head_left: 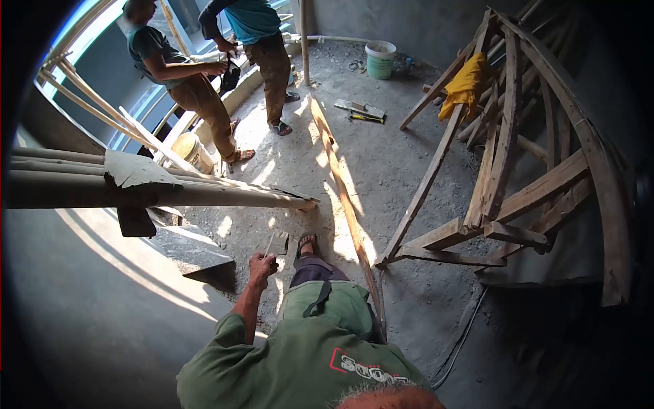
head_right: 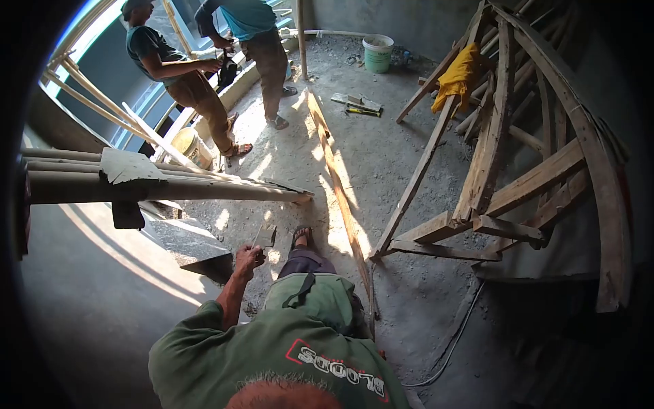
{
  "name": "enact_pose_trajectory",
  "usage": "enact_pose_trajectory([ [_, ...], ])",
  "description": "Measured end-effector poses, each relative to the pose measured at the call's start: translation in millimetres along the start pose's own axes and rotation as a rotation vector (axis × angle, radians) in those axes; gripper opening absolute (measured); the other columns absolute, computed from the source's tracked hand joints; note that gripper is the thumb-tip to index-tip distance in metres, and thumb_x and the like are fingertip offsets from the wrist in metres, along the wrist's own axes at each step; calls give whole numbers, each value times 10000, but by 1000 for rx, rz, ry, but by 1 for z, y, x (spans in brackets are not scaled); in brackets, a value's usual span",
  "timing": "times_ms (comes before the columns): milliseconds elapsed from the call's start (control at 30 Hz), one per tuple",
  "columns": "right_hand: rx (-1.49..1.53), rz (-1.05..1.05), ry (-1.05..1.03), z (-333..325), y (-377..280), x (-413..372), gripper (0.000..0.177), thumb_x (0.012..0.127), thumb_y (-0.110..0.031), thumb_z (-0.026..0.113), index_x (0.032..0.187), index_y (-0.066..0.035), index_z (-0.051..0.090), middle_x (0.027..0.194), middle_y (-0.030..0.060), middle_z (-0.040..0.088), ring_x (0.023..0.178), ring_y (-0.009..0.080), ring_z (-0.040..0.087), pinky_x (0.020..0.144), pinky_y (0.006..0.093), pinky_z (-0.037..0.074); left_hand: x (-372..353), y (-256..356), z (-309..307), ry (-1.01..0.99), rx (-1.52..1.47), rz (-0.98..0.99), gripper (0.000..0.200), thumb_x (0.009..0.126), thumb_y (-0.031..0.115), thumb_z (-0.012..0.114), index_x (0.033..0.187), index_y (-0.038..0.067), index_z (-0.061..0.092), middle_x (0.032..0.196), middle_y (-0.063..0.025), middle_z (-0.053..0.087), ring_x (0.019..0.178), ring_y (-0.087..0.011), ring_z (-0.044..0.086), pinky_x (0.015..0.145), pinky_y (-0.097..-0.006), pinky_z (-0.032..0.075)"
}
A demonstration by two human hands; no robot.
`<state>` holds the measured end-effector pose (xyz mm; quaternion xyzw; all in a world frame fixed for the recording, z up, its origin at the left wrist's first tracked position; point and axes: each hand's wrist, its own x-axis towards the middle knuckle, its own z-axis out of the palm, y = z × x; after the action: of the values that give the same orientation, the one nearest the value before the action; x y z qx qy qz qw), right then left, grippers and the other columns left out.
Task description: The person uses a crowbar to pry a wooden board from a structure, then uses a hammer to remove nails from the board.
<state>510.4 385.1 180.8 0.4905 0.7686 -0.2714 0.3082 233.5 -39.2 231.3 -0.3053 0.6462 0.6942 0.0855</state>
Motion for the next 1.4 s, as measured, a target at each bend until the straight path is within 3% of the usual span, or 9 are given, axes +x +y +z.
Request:
enact_pose_trajectory([
  [133, 27, 30, -5, 14, 34, -13, 328, 874, -256, 421, 952, 34, 555, 967, 284, 576, 892, 463, 555, 781, 498, 453, -13, -8, -8, 52, -61, 20, 236, 810, 138, 652, 931, 17, 490, 730, -67, 572, 579, -155, 570, 511, -282, 500],
  [200, 36, 17, 0, 26, 57, -11, 314, 875, -244, 417, 949, 28, 554, 959, 282, 577, 883, 464, 557, 772, 499, 456, 1, -31, -32, -67, -57, -8, 256, 819, 132, 645, 968, 12, 475, 774, -70, 581, 644, -185, 596, 585, -344, 526],
  [300, 2, -85, 46, 63, 93, 24, 294, 875, -227, 410, 946, 21, 552, 947, 280, 579, 868, 465, 560, 757, 501, 461, -27, -20, -19, 40, -36, -53, 259, 818, 129, 642, 979, 18, 474, 772, -89, 579, 677, -213, 601, 614, -377, 528],
  [400, 64, -311, 318, 143, 117, 64, 275, 875, -209, 404, 942, 13, 550, 935, 278, 580, 854, 467, 563, 743, 503, 467, -29, -21, -20, 9, 12, -139, 235, 828, 130, 621, 979, 24, 477, 842, -102, 583, 727, -222, 604, 651, -376, 526],
  [433, -44, -211, 110, 126, 139, 60, 279, 870, -214, 414, 961, 9, 555, 954, 278, 581, 860, 461, 568, 736, 496, 471, -30, -22, -19, 2, 1, -142, 240, 830, 135, 620, 993, 25, 483, 843, -97, 587, 742, -225, 607, 661, -379, 525],
  [600, -75, -67, -67, 44, 84, -22, 306, 855, -235, 448, 1007, -3, 577, 1000, 277, 589, 876, 441, 590, 717, 475, 485, -7, -10, -18, -34, 82, -192, 240, 826, 150, 637, 970, 17, 499, 838, -86, 588, 738, -228, 609, 676, -383, 525],
  [1200, 36, 172, -93, 59, 42, -90, 359, 850, -303, 469, 885, 5, 650, 903, 254, 634, 844, 409, 631, 737, 471, 506, 26, 16, -19, -107, 328, -281, 280, 824, 203, 615, 990, -1, 522, 846, -94, 584, 758, -224, 604, 695, -360, 521],
  [1367, 71, 163, -73, 35, 8, -93, 382, 848, -321, 475, 851, 8, 670, 876, 248, 646, 835, 400, 643, 743, 470, 512, 36, 1, -16, -171, 257, -298, 265, 804, 260, 636, 906, 25, 570, 754, -70, 573, 663, -197, 586, 612, -342, 508],
  [1400, 132, 123, -119, 12, -4, -104, 420, 850, -343, 477, 874, 38, 651, 920, 303, 605, 884, 455, 600, 785, 502, 485, 37, 0, -9, -191, 261, -294, 261, 799, 270, 643, 881, 31, 579, 738, -62, 567, 645, -188, 579, 592, -331, 503],
])
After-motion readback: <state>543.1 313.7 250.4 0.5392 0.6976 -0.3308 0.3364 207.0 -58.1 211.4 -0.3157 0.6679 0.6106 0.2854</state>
